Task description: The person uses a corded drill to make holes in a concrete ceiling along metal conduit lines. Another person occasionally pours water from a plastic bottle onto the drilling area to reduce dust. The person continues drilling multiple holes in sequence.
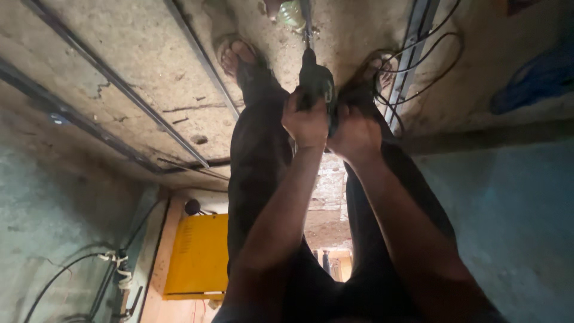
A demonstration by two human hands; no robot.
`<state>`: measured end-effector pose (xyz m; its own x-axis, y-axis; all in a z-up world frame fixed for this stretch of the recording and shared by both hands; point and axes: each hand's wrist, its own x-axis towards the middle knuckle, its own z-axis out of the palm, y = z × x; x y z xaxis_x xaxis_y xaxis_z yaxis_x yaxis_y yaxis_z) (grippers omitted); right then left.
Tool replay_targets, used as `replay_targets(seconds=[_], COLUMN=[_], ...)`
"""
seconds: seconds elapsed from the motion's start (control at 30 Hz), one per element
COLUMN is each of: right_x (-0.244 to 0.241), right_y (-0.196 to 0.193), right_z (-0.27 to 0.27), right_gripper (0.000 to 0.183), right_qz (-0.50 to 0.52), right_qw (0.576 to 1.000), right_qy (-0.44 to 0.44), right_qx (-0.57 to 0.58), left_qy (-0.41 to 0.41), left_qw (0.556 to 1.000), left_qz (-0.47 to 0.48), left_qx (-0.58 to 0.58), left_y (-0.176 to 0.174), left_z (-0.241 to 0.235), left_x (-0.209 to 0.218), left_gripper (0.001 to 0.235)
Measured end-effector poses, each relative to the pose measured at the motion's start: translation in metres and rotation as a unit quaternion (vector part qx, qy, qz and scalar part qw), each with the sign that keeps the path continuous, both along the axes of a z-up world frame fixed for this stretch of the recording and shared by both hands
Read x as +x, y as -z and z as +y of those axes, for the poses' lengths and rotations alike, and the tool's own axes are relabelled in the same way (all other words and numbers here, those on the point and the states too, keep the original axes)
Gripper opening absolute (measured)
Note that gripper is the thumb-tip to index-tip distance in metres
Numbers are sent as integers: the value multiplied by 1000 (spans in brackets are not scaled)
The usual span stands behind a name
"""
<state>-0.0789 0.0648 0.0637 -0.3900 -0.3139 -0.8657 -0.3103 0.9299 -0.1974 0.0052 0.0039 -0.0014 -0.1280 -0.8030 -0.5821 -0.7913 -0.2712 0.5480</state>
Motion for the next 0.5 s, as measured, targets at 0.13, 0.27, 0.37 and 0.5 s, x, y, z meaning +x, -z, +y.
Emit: replay_targets(seconds=[0.13, 0.27, 0.37, 0.5], right_x=[-35, -61, -66, -50], right_y=[-8, -15, -11, -18], right_z=[-15, -21, -33, -29], right_gripper=[27, 25, 31, 23], right_qz=[11, 50, 88, 32], right_qw=[982, 961, 958, 962], right_qy=[-179, -257, -235, -252], right_qx=[-50, -92, -140, -99], left_qy=[-262, -308, -388, -390], left_qw=[952, 933, 871, 805], left_qz=[106, 66, 89, 51], left_qx=[113, 174, 288, 444], left_y=[10, 21, 37, 26], left_z=[12, 27, 7, 0], left_x=[16, 18, 22, 47], left_gripper=[27, 30, 32, 40])
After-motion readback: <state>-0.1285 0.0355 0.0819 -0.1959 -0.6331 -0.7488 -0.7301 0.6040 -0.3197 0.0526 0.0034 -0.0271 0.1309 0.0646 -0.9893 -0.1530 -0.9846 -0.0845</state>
